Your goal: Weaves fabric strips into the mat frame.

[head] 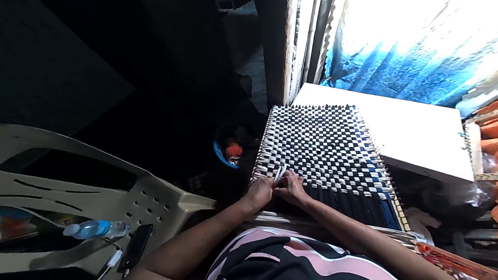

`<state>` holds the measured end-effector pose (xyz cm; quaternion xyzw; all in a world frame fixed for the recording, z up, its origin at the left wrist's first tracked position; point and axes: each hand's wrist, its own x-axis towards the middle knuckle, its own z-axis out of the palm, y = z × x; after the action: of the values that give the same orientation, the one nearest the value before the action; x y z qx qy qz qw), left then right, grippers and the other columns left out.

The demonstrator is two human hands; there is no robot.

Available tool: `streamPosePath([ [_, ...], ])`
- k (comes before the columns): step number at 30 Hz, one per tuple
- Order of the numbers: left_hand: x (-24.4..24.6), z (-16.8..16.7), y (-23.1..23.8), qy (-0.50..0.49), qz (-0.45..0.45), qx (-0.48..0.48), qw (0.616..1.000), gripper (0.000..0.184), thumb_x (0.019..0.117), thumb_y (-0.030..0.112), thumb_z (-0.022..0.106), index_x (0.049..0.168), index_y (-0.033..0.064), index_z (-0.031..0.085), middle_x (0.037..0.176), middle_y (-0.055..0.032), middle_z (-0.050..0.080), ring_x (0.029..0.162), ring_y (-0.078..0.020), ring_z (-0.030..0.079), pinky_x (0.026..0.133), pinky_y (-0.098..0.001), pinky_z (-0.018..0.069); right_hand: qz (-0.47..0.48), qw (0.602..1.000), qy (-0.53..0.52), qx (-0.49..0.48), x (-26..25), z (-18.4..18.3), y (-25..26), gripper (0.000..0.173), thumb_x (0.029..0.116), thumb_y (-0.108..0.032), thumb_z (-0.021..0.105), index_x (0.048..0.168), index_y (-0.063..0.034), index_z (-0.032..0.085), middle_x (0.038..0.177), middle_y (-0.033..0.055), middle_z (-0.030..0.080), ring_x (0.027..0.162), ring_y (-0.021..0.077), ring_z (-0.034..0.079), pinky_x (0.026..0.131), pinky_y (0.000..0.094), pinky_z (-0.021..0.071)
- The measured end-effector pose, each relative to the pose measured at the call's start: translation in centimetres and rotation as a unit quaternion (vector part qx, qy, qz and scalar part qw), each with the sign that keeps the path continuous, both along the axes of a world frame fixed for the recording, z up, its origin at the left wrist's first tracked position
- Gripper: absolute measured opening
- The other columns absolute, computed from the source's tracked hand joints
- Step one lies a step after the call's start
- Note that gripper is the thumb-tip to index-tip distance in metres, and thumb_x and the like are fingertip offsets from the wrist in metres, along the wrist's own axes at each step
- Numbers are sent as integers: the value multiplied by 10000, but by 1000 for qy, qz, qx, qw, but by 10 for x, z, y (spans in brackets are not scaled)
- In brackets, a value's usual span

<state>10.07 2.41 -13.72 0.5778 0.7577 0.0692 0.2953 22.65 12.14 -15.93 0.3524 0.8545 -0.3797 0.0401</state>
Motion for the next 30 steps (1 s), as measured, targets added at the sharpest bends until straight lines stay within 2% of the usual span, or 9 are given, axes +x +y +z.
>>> streamPosePath([
  [4, 13, 10, 1, 74, -28, -64, 995, 220, 976, 59, 554, 1140, -44, 659, 1177, -256, 672, 1177, -420, 630, 980, -578, 487, -40, 997, 33, -50, 2, -7, 3, 296, 866, -345, 762, 961, -65, 752, 1229, 143, 608, 1258, 310, 489, 1096, 573, 274],
  [7, 12, 17, 9, 69, -47, -113, 990, 258, 950, 68, 594, 1177, -42, 644, 1217, -259, 654, 1210, -426, 605, 1004, -597, 465, -91, 991, 49, -87, 4, -11, 2, 304, 834, -302, 794, 1004, -55, 741, 1230, 165, 616, 1249, 341, 506, 1101, 577, 322],
  [12, -3, 22, 20, 35, -137, -169, 975, 244, 894, 83, 665, 1085, -67, 641, 1097, -270, 666, 1084, -453, 632, 906, -654, 472, -135, 979, 90, -125, 6, -14, 3, 293, 809, -248, 792, 989, -26, 726, 1153, 181, 638, 1176, 355, 547, 1042, 588, 385],
  [16, -1, 17, 15, -8, -22, -95, 995, 189, 902, 75, 644, 1030, -62, 660, 1125, -262, 665, 1128, -428, 626, 954, -613, 485, -152, 970, 125, -144, 6, -18, 3, 247, 774, -231, 806, 888, -38, 703, 1030, 153, 647, 1061, 328, 581, 959, 585, 423],
  [19, 3, 10, 13, -24, 18, -66, 997, 195, 931, 79, 613, 1052, -69, 650, 1167, -267, 651, 1159, -416, 619, 977, -585, 485, -156, 970, 126, -138, 6, -21, 1, 261, 785, -224, 793, 941, -29, 716, 1080, 171, 640, 1107, 347, 564, 986, 598, 406],
  [22, -7, 2, 17, -91, 31, -68, 993, 196, 946, 112, 604, 920, -79, 634, 1002, -264, 651, 984, -411, 637, 850, -608, 492, -150, 967, 147, -145, 12, -19, 1, 277, 844, -248, 727, 1016, -31, 723, 1162, 173, 635, 1192, 356, 535, 1040, 592, 384],
  [23, -8, 3, 17, -111, 39, -71, 991, 211, 958, 121, 602, 927, -86, 628, 979, -265, 644, 951, -408, 634, 833, -608, 490, -136, 967, 163, -138, 15, -18, 1, 273, 865, -245, 687, 1033, -33, 721, 1167, 171, 638, 1198, 348, 540, 1049, 591, 383],
  [27, -7, 5, 16, -121, 50, -86, 988, 211, 972, 128, 587, 976, -82, 613, 998, -262, 636, 943, -399, 639, 827, -590, 502, -60, 975, 194, -94, 26, -23, 6, 275, 885, -173, 553, 1016, -99, 784, 1149, 111, 629, 1164, 263, 544, 1009, 526, 405],
  [30, -7, 9, 16, -121, 42, -85, 988, 194, 969, 115, 585, 957, -79, 600, 988, -258, 624, 934, -396, 625, 824, -587, 493, -15, 982, 181, -59, 29, -21, 8, 273, 903, -203, 565, 1042, -150, 794, 1143, 80, 629, 1157, 225, 550, 1016, 497, 411],
])
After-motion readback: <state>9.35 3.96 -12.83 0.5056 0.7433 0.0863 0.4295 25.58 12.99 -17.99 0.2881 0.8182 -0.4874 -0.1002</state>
